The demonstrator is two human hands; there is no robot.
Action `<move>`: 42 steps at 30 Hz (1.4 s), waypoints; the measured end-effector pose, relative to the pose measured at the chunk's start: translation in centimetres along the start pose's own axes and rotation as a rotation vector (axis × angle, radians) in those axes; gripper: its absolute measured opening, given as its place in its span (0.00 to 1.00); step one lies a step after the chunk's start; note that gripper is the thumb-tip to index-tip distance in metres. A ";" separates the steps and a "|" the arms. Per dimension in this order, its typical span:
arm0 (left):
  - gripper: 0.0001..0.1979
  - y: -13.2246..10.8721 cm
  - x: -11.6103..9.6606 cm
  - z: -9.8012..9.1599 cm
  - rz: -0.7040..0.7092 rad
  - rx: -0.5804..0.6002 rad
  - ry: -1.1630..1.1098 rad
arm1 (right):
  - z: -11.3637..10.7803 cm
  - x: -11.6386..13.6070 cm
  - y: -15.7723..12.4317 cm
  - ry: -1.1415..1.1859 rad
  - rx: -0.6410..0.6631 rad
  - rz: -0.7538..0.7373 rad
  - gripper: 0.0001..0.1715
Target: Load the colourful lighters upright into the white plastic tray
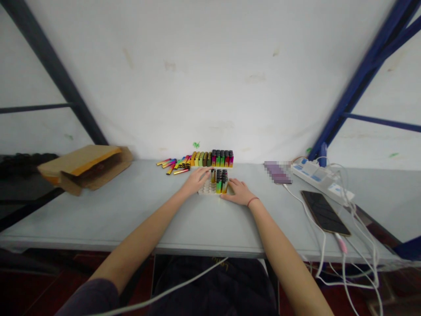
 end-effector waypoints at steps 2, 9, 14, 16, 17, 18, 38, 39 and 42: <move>0.21 0.0 1.8 -0.8 -0.092 -0.034 0.111 | 0.0 0.0 0.0 0.004 0.010 0.000 0.46; 0.13 -1.3 8.2 -3.6 -0.418 -0.007 0.274 | -0.1 0.0 -0.1 0.019 0.016 -0.004 0.43; 0.09 -1.5 8.3 -3.5 -0.472 0.042 0.260 | -0.1 0.0 -0.1 0.014 0.011 0.000 0.43; 0.08 -1.6 7.9 -3.3 -0.492 0.064 0.231 | -0.2 0.0 0.0 0.011 0.008 -0.001 0.43; 0.07 -1.6 7.6 -3.4 -0.503 0.071 0.206 | -0.2 0.0 0.0 0.011 0.007 -0.006 0.42; 0.06 -1.6 7.4 -3.5 -0.516 0.072 0.174 | -0.2 0.0 0.0 0.012 0.004 -0.014 0.42; 0.17 -0.6 3.0 -3.2 -1.035 -0.005 -1.335 | 0.0 -0.1 0.0 0.011 0.009 -0.020 0.45; 0.16 -0.6 3.0 -3.1 -1.038 -0.008 -1.338 | 0.0 -0.2 0.0 0.011 0.009 -0.017 0.45; 0.14 -0.8 3.2 -2.7 -1.064 -0.026 -1.343 | 0.0 -0.2 0.0 0.005 0.016 0.001 0.47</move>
Point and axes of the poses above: each hand's wrist, its own y-axis towards the middle knuckle, its own z-axis out of the palm, x = y × z, the point moved 4 cm from there along y, towards the middle knuckle, and after that the axes turned 8 degrees about y, right-handed, at the moved point
